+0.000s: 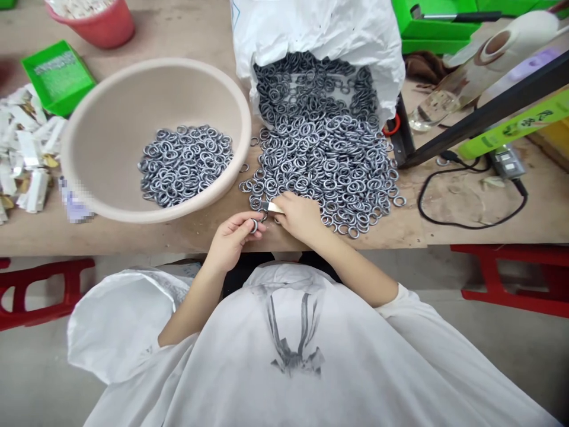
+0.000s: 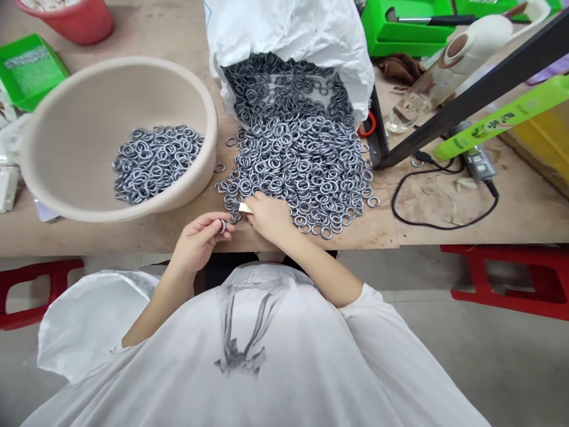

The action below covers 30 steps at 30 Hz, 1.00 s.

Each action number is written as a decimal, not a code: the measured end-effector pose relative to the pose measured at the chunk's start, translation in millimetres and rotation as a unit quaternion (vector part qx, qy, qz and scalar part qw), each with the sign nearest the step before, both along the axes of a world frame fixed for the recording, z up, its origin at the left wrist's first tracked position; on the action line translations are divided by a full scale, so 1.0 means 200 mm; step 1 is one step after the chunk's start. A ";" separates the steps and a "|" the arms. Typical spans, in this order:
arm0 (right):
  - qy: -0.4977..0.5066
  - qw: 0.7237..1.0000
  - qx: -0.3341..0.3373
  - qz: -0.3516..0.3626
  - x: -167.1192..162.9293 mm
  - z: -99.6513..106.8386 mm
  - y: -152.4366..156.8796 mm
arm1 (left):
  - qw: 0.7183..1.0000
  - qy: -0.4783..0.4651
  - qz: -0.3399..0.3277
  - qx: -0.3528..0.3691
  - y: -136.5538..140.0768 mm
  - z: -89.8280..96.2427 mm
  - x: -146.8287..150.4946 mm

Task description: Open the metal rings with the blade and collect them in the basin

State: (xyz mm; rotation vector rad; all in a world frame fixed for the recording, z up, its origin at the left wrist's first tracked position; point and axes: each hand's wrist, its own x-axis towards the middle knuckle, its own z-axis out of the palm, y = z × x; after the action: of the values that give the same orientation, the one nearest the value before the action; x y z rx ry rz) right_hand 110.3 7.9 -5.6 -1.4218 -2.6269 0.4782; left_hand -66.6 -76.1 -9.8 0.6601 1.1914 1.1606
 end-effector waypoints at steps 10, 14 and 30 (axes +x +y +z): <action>0.490 0.809 -0.315 -0.078 0.00 0.04 -0.08 | 0.993 0.040 0.031 0.104 0.07 -0.04 0.18; 0.545 0.768 -0.322 -0.103 0.01 0.05 -0.14 | 0.980 0.121 0.047 0.150 0.07 -0.02 0.25; 0.233 0.971 -0.004 0.053 0.12 0.10 -0.19 | 0.997 -0.064 0.036 -0.025 0.05 0.13 0.28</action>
State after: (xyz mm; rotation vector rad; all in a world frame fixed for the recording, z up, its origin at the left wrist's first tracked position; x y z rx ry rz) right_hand 133.7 -30.9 13.9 -1.0171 -2.3227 0.7326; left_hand -10.9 -65.5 16.1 0.5015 1.1403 1.2119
